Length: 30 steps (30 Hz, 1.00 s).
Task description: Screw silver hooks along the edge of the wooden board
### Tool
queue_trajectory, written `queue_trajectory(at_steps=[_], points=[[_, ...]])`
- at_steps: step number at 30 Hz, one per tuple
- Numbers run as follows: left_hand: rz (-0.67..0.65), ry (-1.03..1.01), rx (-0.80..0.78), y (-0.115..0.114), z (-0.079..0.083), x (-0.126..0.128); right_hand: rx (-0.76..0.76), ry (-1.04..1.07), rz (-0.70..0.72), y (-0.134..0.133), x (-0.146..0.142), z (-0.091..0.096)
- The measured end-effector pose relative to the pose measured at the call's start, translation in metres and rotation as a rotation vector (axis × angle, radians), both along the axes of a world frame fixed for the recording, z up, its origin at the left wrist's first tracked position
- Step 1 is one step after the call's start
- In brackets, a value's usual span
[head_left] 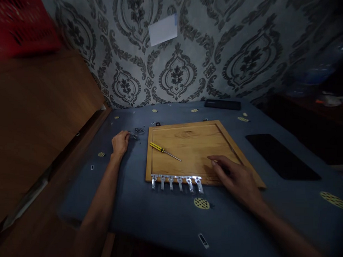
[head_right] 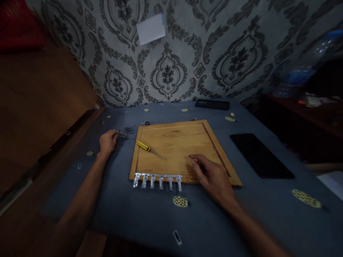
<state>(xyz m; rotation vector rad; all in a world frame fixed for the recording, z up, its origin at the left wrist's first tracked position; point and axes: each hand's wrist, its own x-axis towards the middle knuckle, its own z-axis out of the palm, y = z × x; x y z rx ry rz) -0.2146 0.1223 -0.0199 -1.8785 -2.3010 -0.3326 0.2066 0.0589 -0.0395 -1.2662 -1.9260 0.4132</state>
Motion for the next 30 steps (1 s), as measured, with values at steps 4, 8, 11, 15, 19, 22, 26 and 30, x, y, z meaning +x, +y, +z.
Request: queue_trajectory(at_steps=[4,8,11,15,19,22,26,30], points=[[-0.022,-0.023,-0.023,0.0,0.0,-0.007,0.007,0.002,0.005,-0.001,0.0,0.002],[-0.03,-0.032,-0.032,0.002,0.001,-0.006,0.016,0.002,-0.006,-0.001,0.001,0.003],[-0.043,-0.02,-0.011,0.007,0.005,-0.001,0.029,0.0,-0.006,0.0,0.002,0.001],[-0.089,0.009,0.008,0.022,0.012,0.011,0.043,0.002,-0.004,0.002,0.002,-0.001],[-0.134,0.044,-0.021,0.037,0.015,0.02,0.048,-0.008,-0.013,0.002,0.003,-0.001],[-0.149,0.059,-0.061,0.041,0.016,0.019,0.054,-0.011,-0.015,0.001,0.003,0.0],[-0.165,0.066,-0.096,0.037,0.016,0.013,0.058,-0.007,-0.011,0.001,0.002,0.0],[-0.189,0.062,-0.11,0.034,0.018,0.007,0.065,-0.003,0.0,0.001,0.001,-0.001]])
